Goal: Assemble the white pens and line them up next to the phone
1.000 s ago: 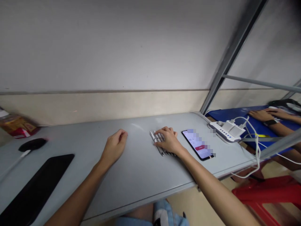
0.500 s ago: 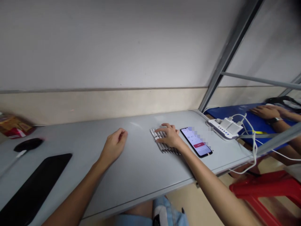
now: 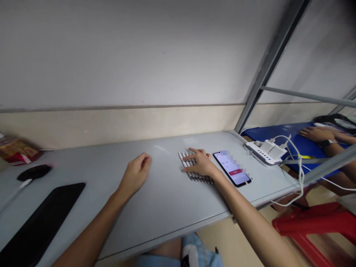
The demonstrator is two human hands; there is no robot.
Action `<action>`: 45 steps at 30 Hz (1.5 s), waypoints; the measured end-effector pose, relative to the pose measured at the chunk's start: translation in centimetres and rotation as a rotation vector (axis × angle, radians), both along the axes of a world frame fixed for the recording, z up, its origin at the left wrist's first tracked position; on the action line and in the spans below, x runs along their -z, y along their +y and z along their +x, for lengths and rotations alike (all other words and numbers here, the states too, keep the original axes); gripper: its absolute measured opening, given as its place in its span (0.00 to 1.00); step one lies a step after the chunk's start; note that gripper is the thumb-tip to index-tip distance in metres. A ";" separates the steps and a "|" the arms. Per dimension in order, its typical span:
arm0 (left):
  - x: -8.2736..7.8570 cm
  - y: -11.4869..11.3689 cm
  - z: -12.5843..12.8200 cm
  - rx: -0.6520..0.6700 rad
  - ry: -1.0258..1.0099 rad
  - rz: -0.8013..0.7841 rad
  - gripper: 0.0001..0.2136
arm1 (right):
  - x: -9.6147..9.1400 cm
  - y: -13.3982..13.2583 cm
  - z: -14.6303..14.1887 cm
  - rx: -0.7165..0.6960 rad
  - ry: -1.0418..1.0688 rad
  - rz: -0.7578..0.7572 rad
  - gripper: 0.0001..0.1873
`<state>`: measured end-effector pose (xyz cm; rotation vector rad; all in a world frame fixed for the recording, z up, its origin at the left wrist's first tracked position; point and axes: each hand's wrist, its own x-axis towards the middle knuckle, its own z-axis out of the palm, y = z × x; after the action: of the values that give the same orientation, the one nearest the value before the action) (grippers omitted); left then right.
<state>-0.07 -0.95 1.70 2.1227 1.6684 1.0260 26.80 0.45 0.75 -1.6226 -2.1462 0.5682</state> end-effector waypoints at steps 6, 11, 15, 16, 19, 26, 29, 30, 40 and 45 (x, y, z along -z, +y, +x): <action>0.0 0.0 0.0 -0.009 -0.008 0.004 0.12 | 0.2 -0.2 -0.3 0.018 -0.024 0.067 0.24; 0.0 -0.1 0.0 0.017 0.022 0.019 0.12 | 0.4 -0.6 -1.1 0.026 -0.064 0.161 0.27; -0.1 -0.1 0.0 0.024 0.050 0.028 0.12 | 0.5 -1.0 -2.1 0.198 -0.185 0.119 0.37; -0.1 -0.1 0.0 0.030 0.057 0.033 0.12 | 0.4 -1.1 -2.4 0.264 -0.228 0.101 0.40; -0.2 -0.2 0.2 0.053 0.071 0.051 0.12 | 0.3 -1.2 -3.0 0.430 -0.311 -0.011 0.51; 0.2 -0.2 0.5 0.094 0.100 0.080 0.13 | -0.2 -1.7 -4.4 0.381 -0.364 -0.001 0.33; 0.3 -0.2 0.5 0.110 0.075 0.085 0.13 | -0.3 -2.1 -5.1 0.300 -0.352 0.020 0.29; 0.4 -0.1 0.4 0.112 0.066 0.086 0.13 | -0.4 -2.2 -5.4 0.272 -0.348 0.026 0.30; 1.3 1.0 -0.5 0.078 0.004 0.089 0.12 | -1.2 -3.1 -7.6 0.040 -0.331 -0.027 0.35; 0.9 0.4 -0.1 0.105 -0.042 0.066 0.12 | -1.6 -2.2 -6.4 -0.071 0.029 0.008 0.16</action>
<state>-0.19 -0.56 0.79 2.1887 1.5065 1.0992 20.43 -1.70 2.38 -1.5301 -2.1887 0.6005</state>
